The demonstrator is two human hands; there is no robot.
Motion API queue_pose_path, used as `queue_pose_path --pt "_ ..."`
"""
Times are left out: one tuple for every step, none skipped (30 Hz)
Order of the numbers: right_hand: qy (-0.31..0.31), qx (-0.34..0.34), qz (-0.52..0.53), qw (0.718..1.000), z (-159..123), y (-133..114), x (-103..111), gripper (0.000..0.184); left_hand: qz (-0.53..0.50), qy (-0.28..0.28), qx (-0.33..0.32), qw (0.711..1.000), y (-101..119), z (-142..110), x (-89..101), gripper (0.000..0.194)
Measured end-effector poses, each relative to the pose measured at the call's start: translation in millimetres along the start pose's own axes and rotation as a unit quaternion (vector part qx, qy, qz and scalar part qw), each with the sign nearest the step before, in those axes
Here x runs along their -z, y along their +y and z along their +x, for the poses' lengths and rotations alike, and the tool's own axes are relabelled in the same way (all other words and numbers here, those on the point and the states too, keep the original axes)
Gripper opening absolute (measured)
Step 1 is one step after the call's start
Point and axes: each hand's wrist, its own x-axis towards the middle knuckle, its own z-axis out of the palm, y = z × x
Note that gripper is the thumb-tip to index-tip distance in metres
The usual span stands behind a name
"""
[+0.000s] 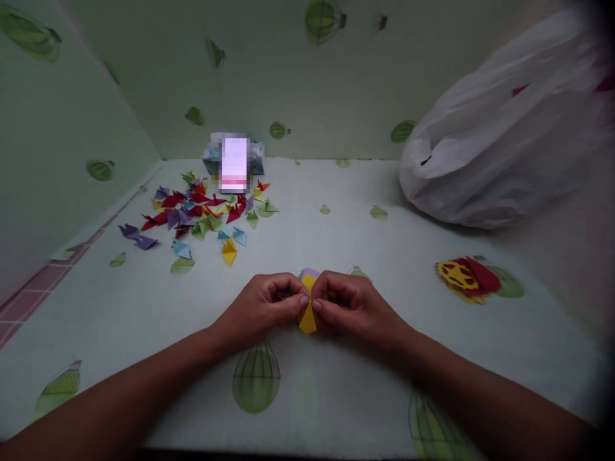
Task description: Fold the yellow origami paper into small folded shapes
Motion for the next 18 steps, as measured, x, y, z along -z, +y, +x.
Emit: queue_pose_path --pt "-0.001 -0.003 0.0 1.0 0.1 -0.3 0.1 0.015 0.005 0.0 0.001 1.0 0.0 0.1 0.0 0.017" --pt "-0.002 -0.008 0.0 1.0 0.4 -0.6 0.2 0.015 0.01 0.001 0.002 1.0 0.0 0.1 0.0 0.017" --pt "-0.003 -0.013 0.001 1.0 0.7 -0.8 0.3 0.016 0.015 0.001 0.002 1.0 -0.1 0.2 0.0 0.018" --pt "-0.002 -0.019 0.003 1.0 1.0 -0.9 0.3 0.017 0.018 0.002 0.002 1.0 -0.1 0.2 0.0 0.019" --pt "-0.003 -0.026 0.006 1.0 1.3 -1.1 0.1 0.017 0.019 0.003 0.001 1.0 -0.3 0.1 0.0 0.02" --pt "-0.003 -0.032 0.011 0.999 1.5 -1.3 -0.1 0.018 0.02 0.001 -0.001 1.0 -0.5 0.0 0.0 0.02" --pt "-0.004 -0.037 0.018 0.999 1.7 -1.5 -0.4 0.018 0.019 -0.002 -0.001 1.0 -0.8 -0.1 0.2 0.021" --pt "-0.007 -0.042 0.028 0.999 1.8 -1.7 -0.7 0.018 0.015 -0.008 0.001 1.0 -1.3 -0.2 0.5 0.021" --pt "-0.01 -0.048 0.041 0.998 1.7 -2.0 -1.1 0.017 0.01 -0.015 0.004 1.0 -1.8 -0.2 0.9 0.022" --pt "-0.014 -0.056 0.056 0.997 1.7 -2.2 -1.5 0.017 0.004 -0.023 0.009 1.0 -2.3 -0.2 1.4 0.023" --pt "-0.017 -0.064 0.072 0.995 1.6 -2.4 -1.8 0.017 -0.003 -0.028 0.014 0.999 -2.8 -0.1 1.8 0.024" --pt "-0.018 -0.073 0.086 0.993 1.6 -2.5 -2.1 0.016 -0.008 -0.03 0.017 0.999 -3.2 0.0 2.2 0.025" --pt "-0.019 -0.081 0.095 0.992 1.5 -2.5 -2.2 0.016 -0.009 -0.027 0.017 0.999 -3.4 0.1 2.4 0.025" --pt "-0.019 -0.087 0.102 0.991 1.5 -2.4 -2.2 0.016 -0.009 -0.022 0.015 1.0 -3.5 0.2 2.5 0.026" --pt "-0.016 -0.091 0.105 0.99 1.5 -2.3 -2.2 0.016 -0.007 -0.016 0.012 1.0 -3.2 0.2 2.3 0.025" --pt "-0.014 -0.093 0.106 0.99 1.6 -2.0 -2.1 0.016 -0.005 -0.01 0.008 1.0 -2.9 0.2 2.0 0.025" --pt "-0.011 -0.094 0.107 0.99 1.7 -1.7 -1.9 0.017 -0.003 -0.005 0.004 1.0 -2.4 0.2 1.6 0.025" --pt "-0.009 -0.095 0.108 0.99 1.7 -1.3 -1.8 0.017 -0.001 -0.002 0.0 1.0 -1.8 0.1 1.2 0.024"
